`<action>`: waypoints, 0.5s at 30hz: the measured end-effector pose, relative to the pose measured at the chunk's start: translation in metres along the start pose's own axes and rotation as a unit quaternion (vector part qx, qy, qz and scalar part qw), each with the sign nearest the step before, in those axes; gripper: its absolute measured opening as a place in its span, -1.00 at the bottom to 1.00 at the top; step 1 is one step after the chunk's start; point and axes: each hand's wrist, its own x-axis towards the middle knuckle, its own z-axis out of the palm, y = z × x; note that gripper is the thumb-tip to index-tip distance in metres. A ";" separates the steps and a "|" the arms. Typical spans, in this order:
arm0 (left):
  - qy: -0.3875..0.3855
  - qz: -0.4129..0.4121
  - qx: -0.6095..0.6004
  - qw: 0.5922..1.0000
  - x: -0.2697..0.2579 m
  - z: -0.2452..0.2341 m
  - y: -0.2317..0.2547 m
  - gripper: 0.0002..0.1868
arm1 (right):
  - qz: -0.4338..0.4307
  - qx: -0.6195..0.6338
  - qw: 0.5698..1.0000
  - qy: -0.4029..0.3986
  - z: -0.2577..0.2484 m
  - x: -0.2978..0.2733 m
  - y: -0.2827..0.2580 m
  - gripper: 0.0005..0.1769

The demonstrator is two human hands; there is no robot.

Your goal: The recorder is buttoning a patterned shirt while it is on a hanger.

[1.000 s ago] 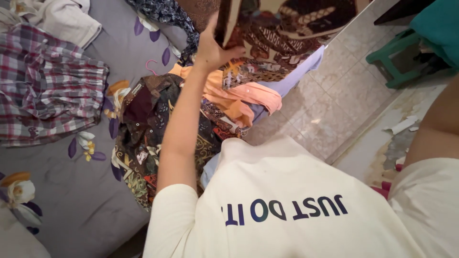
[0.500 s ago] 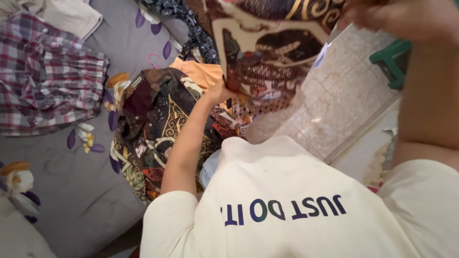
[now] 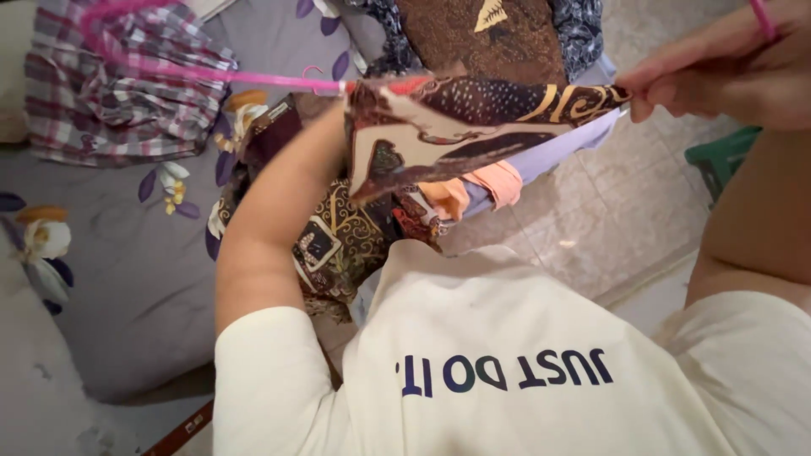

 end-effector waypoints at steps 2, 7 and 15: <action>-0.113 -0.132 0.192 0.966 0.016 -0.002 -0.076 -0.63 | 0.003 0.021 1.000 -0.006 -0.003 0.000 0.005 -0.68; -0.048 -0.112 0.147 0.982 0.007 -0.004 -0.140 -0.64 | 0.059 0.009 0.997 -0.042 0.002 0.002 -0.001 -0.67; 0.100 -0.058 0.038 0.993 -0.027 0.006 -0.208 -0.67 | 0.132 -0.066 0.984 -0.101 -0.008 0.000 0.043 -0.65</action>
